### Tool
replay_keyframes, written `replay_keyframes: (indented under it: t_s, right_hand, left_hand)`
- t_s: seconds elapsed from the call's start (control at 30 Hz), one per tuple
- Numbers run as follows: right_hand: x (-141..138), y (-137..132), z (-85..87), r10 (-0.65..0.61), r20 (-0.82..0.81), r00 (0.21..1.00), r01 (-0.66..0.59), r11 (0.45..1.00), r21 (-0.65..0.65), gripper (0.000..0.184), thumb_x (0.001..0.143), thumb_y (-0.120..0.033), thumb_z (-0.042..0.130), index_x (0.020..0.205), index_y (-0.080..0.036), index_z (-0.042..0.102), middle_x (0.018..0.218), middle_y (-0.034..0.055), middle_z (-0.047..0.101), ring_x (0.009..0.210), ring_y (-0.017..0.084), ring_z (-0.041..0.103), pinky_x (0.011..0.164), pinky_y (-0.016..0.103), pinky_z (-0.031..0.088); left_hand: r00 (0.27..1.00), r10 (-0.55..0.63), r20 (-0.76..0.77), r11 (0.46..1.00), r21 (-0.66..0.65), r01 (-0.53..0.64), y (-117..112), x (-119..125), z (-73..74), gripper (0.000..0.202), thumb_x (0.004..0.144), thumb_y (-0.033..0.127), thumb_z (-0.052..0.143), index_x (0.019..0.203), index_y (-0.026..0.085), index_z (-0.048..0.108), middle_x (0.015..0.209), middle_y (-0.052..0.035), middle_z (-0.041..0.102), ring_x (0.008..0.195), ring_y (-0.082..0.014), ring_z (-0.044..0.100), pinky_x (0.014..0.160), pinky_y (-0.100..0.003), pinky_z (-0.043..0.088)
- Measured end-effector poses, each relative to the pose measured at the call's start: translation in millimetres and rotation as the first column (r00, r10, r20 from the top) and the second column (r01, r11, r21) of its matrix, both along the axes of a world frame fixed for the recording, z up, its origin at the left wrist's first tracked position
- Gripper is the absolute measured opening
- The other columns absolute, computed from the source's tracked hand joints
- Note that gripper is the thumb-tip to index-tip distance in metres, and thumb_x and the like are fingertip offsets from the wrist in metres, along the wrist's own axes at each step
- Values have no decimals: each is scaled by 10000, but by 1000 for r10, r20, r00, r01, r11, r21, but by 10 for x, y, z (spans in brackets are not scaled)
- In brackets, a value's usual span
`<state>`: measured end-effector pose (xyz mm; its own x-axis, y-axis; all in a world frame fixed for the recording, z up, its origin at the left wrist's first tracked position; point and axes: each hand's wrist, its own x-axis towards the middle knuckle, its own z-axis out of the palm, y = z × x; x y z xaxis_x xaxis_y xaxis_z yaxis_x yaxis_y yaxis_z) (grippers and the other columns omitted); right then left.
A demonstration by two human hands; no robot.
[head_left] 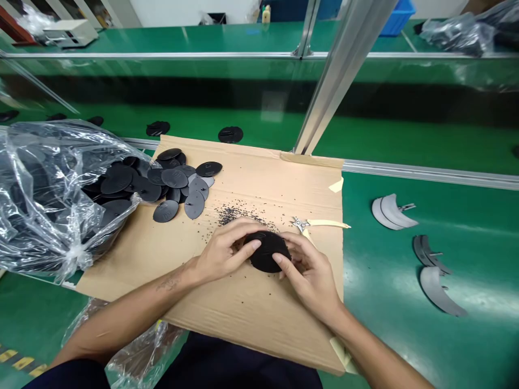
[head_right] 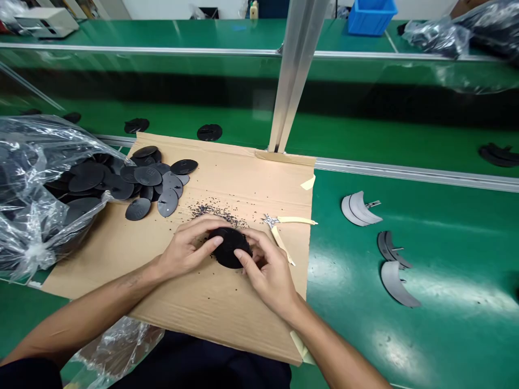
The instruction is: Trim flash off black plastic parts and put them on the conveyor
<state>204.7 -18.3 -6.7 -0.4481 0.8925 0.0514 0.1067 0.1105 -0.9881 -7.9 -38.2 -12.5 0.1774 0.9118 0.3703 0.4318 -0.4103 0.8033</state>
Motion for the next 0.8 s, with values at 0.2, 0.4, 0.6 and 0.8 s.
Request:
replay_keyframes:
  t_s: [0.2, 0.4, 0.6, 0.8]
  right_hand:
    - [5, -9, 7, -77, 117, 990, 47, 969, 241, 255, 967, -306, 632, 1212, -234, 637, 962, 53, 708, 705, 170, 643, 603, 300, 563]
    - [23, 24, 25, 3, 167, 986, -90, 852, 515, 155, 976, -165, 620, 1108, -230, 667, 982, 58, 728, 843, 202, 684, 747, 365, 581]
    - [52, 32, -38, 43, 139, 989, -125, 742, 659, 317, 946, -77, 628, 1214, -246, 641, 958, 57, 727, 798, 196, 680, 673, 346, 579]
    - [57, 37, -38, 43, 162, 986, -144, 713, 687, 339, 957, -85, 578, 1251, -249, 624, 975, 73, 727, 788, 206, 690, 662, 349, 584]
  left_hand:
    - [1000, 9, 10, 996, 90, -10, -39, 33, -28, 299, 945, 158, 594, 1237, 194, 648, 1087, -74, 759, 983, -155, 726, 875, -280, 605]
    - [996, -72, 43, 989, 130, 66, -55, 55, 22, 411, 922, 199, 649, 1329, 181, 595, 1076, -93, 757, 989, -171, 722, 893, -323, 615]
    - [984, -143, 110, 984, 118, 130, -22, 35, 92, 337, 904, 287, 699, 1233, 218, 681, 1022, -80, 758, 923, -176, 712, 813, -329, 612]
    - [980, -177, 88, 973, 163, 161, -24, 34, 92, 311, 949, 247, 631, 1257, 236, 674, 1040, -81, 770, 952, -186, 718, 832, -355, 603]
